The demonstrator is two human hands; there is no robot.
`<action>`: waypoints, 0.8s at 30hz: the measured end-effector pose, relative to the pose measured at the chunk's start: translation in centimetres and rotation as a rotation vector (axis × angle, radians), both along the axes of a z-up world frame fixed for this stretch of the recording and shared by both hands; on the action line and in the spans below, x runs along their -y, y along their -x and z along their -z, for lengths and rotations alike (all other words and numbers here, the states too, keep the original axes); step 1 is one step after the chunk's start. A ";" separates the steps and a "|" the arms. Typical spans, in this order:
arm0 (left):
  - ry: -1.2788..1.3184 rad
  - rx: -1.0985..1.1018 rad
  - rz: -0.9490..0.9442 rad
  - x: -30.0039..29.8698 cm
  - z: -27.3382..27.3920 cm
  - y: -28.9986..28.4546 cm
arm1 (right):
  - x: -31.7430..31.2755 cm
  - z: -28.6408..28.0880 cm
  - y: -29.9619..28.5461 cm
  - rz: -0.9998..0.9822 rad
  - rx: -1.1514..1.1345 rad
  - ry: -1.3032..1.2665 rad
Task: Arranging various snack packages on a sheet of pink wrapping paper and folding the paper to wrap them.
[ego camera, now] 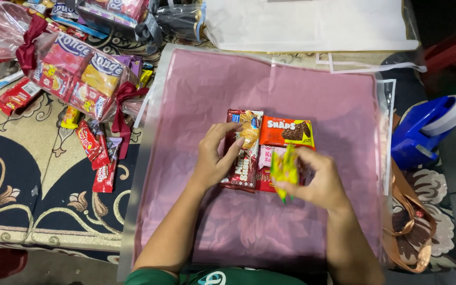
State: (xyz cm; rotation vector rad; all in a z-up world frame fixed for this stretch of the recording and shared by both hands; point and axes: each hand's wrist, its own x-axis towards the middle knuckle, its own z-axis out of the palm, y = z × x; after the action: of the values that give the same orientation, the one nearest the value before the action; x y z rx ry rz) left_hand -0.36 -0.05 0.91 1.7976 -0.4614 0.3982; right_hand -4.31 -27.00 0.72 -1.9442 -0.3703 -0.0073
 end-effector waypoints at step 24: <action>0.600 -0.186 0.281 2.4 0.8 1.5 | -2.5 1.0 -0.7 0.236 0.683 0.080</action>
State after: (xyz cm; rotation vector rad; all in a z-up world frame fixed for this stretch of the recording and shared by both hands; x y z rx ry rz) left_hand -1.82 -2.43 0.08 1.1552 -0.4029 0.1457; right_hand -3.64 -24.55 -0.28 -2.0121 -0.5864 -0.8356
